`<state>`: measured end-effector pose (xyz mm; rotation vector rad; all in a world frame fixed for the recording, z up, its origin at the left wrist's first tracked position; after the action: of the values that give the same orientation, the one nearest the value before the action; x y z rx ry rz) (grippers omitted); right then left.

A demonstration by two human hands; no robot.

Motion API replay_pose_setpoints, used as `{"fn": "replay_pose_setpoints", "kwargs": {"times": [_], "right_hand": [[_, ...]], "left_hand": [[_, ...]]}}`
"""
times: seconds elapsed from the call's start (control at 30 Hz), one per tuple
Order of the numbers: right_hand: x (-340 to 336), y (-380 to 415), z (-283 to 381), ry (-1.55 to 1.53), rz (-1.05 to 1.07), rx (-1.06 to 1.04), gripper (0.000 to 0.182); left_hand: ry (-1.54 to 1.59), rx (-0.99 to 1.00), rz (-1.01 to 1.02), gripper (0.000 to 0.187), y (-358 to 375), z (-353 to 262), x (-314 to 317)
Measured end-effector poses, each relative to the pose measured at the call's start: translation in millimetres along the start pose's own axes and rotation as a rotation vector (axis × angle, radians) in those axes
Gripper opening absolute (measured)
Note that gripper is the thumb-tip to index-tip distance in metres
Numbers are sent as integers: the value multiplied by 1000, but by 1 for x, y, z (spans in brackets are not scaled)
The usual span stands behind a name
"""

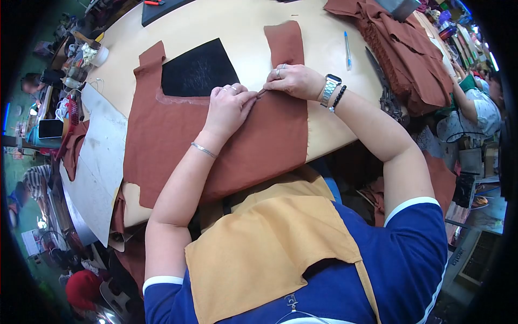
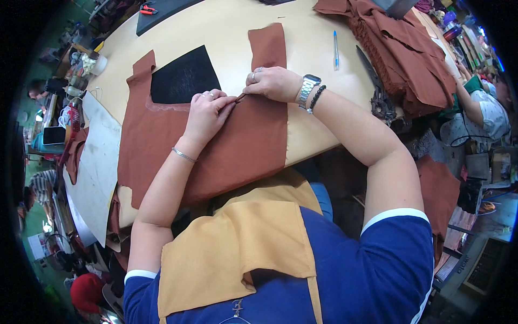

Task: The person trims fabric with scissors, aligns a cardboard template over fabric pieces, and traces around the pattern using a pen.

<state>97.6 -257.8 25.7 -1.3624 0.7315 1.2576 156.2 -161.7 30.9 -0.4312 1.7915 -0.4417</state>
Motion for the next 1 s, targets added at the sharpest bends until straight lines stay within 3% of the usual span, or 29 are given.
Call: {"fn": "replay_pose_setpoints", "kwargs": {"times": [0.27,0.47,0.77,1.0], "right_hand": [[2,9,7,71,13,74,34],[-6,10,26,247,-51,-23,37],[6,10,45,326,73,239,44],[-1,8,38,111,3,344,30]], "left_hand": [[-45,41,49,20,9,-4,-1],[-204,31,107,25,19,-6,-6],[-451,144,142,26,17,-24,-4],[-342,-12,158,39,42,-5,-14]]}}
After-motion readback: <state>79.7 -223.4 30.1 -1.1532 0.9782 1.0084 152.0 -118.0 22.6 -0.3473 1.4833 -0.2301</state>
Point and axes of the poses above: each hand's wrist, its own y-axis away from the middle knuckle, its own x-axis out of the palm, z = x × y, the point moved 10 cm from there along -y, towards the middle knuckle, and after that the axes turned 9 degrees about x, right-handed, at the moved point
